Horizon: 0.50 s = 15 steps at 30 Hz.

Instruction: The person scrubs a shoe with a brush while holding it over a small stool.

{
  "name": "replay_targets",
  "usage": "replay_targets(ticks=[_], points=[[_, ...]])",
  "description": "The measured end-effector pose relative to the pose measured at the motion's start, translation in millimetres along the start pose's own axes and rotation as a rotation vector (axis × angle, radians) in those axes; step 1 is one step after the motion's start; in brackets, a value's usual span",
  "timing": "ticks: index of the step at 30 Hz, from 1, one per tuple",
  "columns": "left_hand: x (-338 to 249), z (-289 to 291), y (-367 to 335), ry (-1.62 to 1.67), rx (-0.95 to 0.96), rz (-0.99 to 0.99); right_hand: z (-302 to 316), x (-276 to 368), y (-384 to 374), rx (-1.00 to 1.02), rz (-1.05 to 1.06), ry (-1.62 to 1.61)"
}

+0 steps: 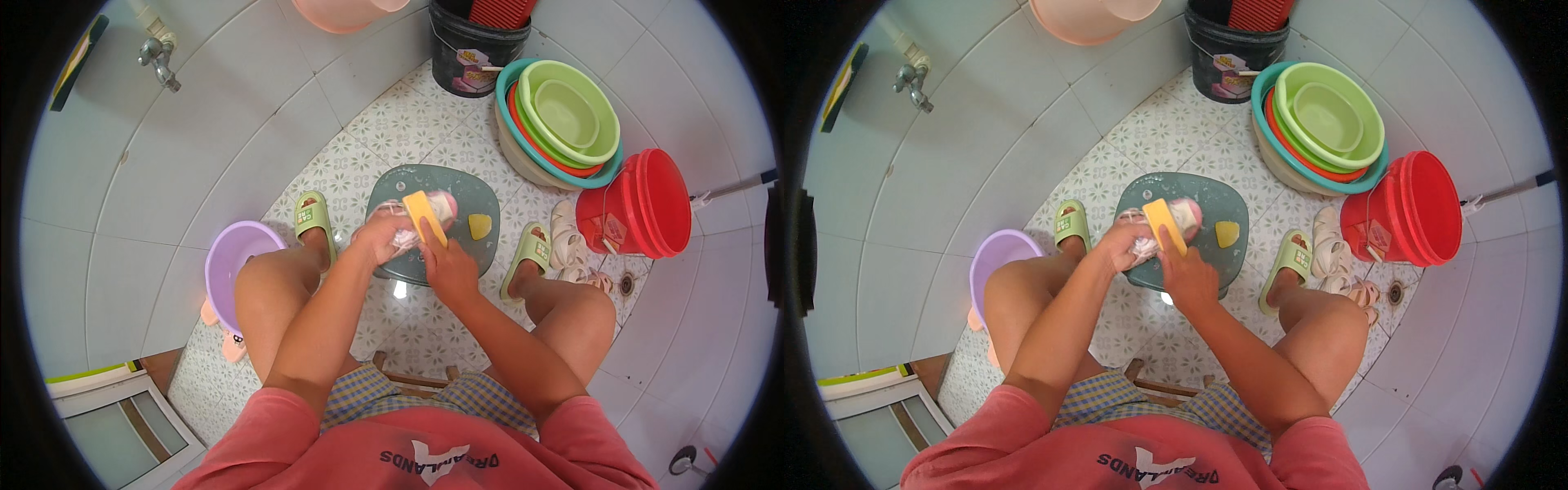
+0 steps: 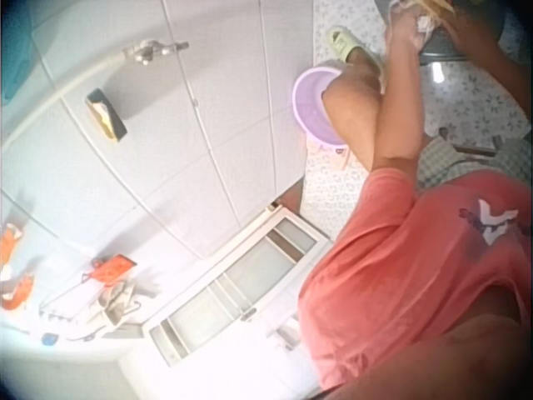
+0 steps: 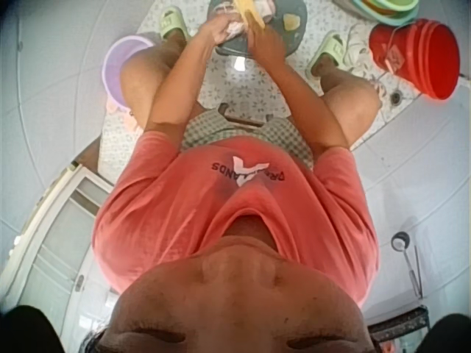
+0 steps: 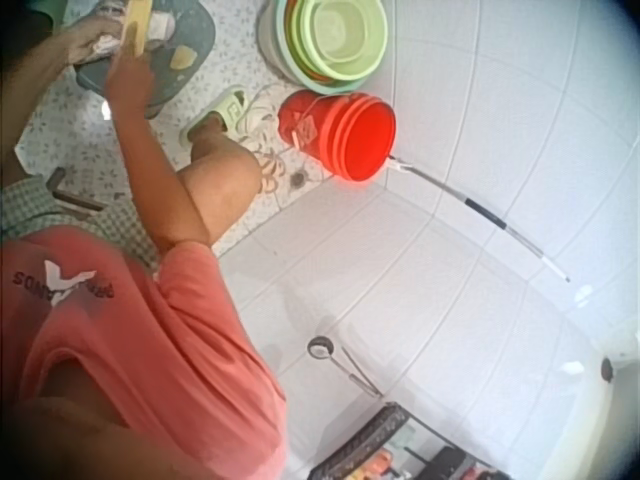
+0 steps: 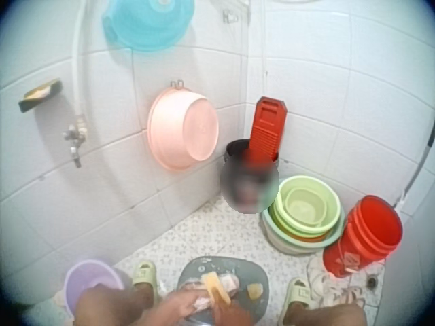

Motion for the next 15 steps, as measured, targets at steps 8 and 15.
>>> replay_targets(ticks=[8,15], points=[[-5,-14,12,-0.008,-0.044,0.043,17,-21,-4,-0.074,-0.046,-0.034],[6,-11,8,-0.088,-0.038,0.029,0,-23,-13,-0.027,-0.058,-0.152]])
Point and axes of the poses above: each hand's wrist, its own y-axis away from the middle knuckle, its own z-axis out of the back of the hand, x = y × z, the point moved 6 cm from there along -y, towards the middle knuckle, and after that the axes turned 8 degrees about z, right-handed, at the moved point
